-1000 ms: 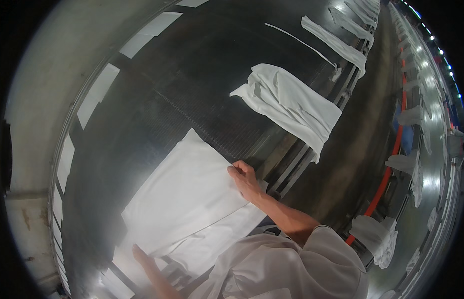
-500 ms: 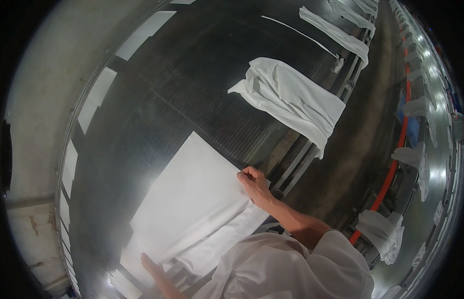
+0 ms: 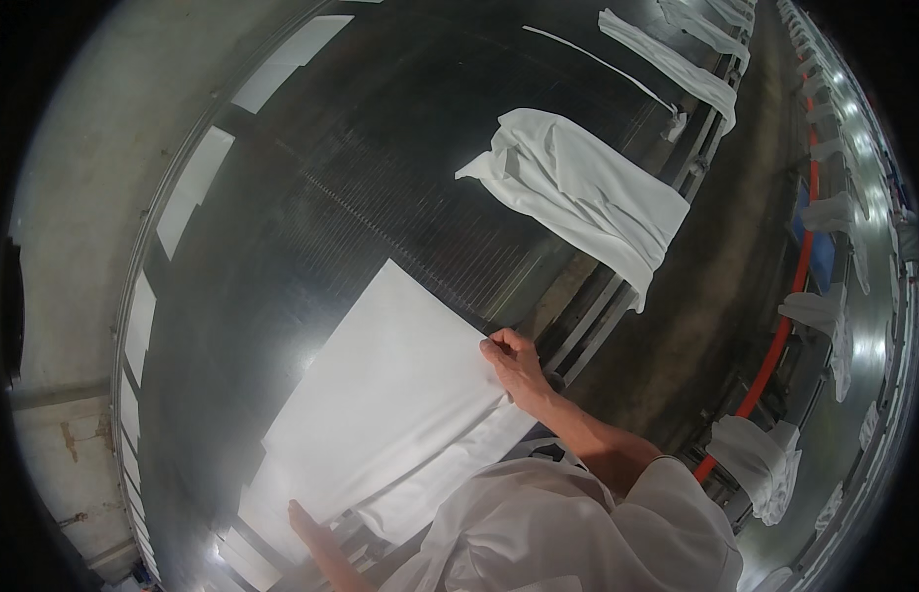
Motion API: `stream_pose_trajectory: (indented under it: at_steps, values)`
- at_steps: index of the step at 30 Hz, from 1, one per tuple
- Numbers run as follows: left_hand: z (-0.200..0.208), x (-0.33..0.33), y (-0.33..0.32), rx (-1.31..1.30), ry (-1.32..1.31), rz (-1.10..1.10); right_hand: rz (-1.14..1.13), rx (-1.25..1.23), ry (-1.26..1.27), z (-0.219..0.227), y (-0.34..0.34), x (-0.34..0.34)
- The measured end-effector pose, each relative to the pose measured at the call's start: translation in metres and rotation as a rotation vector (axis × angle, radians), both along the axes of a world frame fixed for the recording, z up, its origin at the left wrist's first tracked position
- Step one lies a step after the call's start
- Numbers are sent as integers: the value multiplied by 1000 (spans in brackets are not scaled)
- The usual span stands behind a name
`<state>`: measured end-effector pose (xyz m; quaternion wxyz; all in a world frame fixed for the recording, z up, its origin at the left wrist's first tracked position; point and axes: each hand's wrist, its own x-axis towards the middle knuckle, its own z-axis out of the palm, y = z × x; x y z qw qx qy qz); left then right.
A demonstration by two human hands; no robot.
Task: The person repeatedly picks up white fabric pieces from a conveyor belt, unfolds them, and folds them into smaller rectangles. The folded items are placed back on the belt as the process continues.
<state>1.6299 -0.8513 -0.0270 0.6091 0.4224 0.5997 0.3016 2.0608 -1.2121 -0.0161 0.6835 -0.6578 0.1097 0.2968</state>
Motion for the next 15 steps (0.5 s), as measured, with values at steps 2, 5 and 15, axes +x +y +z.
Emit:
stream_pose_trajectory:
  at_steps: [2,5,15]
  values:
    - [-4,-2,0,3,-10,-7,12,-10,-3,0,-1,1]
    - [-7,-7,0,3,-17,-17,13,-26,-30,0,-1,1]
    - [-19,-25,-2,13,-26,-49,28,-69,-57,-2,-2,2]
